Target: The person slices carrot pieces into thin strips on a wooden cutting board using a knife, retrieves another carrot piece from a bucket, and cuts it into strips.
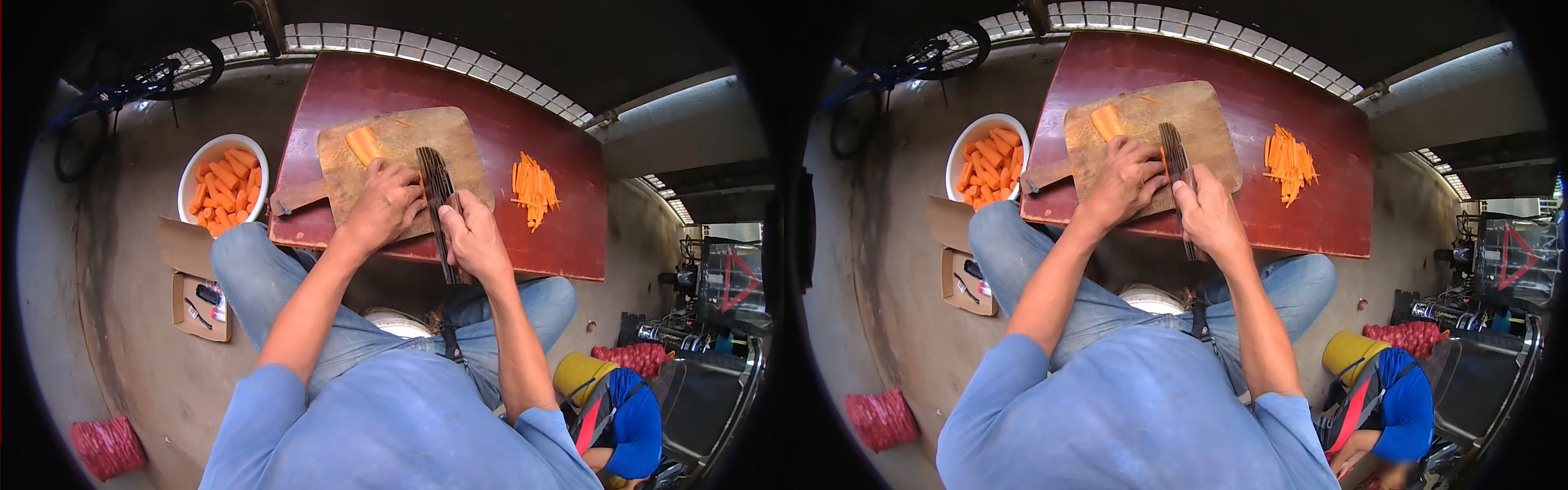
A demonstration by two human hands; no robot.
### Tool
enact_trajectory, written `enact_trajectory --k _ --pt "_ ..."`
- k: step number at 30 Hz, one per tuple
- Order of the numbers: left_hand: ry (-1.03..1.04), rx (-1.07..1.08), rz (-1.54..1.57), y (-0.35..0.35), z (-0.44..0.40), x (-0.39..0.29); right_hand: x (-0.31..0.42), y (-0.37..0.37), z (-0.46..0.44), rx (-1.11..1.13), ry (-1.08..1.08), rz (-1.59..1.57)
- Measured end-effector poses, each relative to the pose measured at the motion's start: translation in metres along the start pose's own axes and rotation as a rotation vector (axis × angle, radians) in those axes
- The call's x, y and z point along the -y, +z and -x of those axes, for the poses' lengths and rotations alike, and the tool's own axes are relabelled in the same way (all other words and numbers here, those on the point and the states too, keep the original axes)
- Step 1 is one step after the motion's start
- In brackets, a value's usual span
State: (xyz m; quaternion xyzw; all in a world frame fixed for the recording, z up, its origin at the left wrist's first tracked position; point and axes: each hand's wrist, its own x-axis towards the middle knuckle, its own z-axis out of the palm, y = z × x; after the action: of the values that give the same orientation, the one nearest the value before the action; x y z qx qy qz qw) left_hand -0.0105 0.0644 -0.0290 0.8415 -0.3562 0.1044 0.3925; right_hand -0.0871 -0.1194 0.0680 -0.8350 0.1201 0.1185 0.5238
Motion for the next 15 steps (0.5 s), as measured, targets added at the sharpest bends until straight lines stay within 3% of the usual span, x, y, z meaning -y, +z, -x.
enact_trajectory --k 9,15 --pt "0.019 0.004 -0.035 0.006 -0.003 0.002 0.003 0.006 -0.016 -0.02 -0.002 0.081" --pt "-0.019 -0.06 0.017 0.0 0.005 0.009 -0.014 0.001 0.0 -0.089 -0.051 -0.115"
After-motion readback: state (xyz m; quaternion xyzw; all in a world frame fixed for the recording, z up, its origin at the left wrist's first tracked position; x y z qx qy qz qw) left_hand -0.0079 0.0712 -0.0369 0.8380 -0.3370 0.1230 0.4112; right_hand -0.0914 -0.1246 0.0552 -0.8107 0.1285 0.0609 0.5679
